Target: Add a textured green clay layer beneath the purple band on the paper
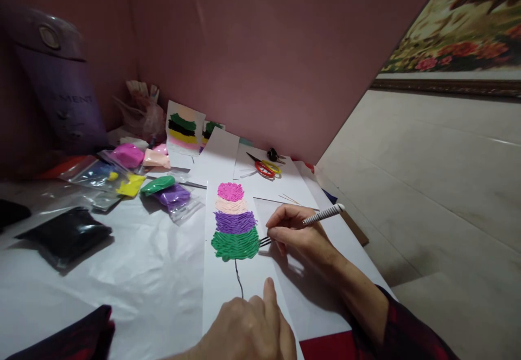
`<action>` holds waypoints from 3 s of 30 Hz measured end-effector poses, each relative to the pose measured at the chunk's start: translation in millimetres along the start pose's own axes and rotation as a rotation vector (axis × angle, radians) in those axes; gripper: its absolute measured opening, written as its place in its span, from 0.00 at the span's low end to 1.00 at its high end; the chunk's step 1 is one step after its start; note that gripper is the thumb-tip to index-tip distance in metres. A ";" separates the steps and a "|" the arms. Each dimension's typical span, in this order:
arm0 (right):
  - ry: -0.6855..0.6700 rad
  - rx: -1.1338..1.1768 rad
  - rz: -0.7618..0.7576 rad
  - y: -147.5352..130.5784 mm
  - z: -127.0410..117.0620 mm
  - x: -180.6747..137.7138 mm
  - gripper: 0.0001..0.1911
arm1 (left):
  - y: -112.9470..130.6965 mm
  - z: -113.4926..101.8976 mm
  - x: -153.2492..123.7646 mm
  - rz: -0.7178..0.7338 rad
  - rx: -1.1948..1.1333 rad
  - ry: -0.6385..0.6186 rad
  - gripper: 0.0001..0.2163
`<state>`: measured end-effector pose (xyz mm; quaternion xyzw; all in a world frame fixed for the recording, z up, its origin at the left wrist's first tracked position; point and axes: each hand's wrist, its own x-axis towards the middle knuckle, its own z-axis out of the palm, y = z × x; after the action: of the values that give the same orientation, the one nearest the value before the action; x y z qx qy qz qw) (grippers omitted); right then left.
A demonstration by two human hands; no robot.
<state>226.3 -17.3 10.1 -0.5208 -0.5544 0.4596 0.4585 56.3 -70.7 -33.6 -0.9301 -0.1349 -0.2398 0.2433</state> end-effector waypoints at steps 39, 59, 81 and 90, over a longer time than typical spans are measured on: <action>-0.090 -0.085 0.003 1.9 12.9 -7.1 0.03 | 0.7 2.6 3.3 -0.045 0.013 0.086 0.02; -0.091 -0.080 -0.105 4.9 7.7 -7.0 0.05 | 1.5 3.8 2.6 -0.031 0.006 0.056 0.03; -0.057 -0.154 -0.208 3.7 15.4 -8.9 0.06 | 1.3 2.5 2.5 -0.007 0.023 0.061 0.03; -0.061 -0.142 -0.217 2.0 17.2 -9.8 0.04 | 0.1 -0.1 4.2 0.008 0.009 0.013 0.03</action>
<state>210.0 -27.5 5.1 -0.4746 -0.6525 0.3823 0.4504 59.9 -70.3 -31.4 -0.9281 -0.1307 -0.2441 0.2491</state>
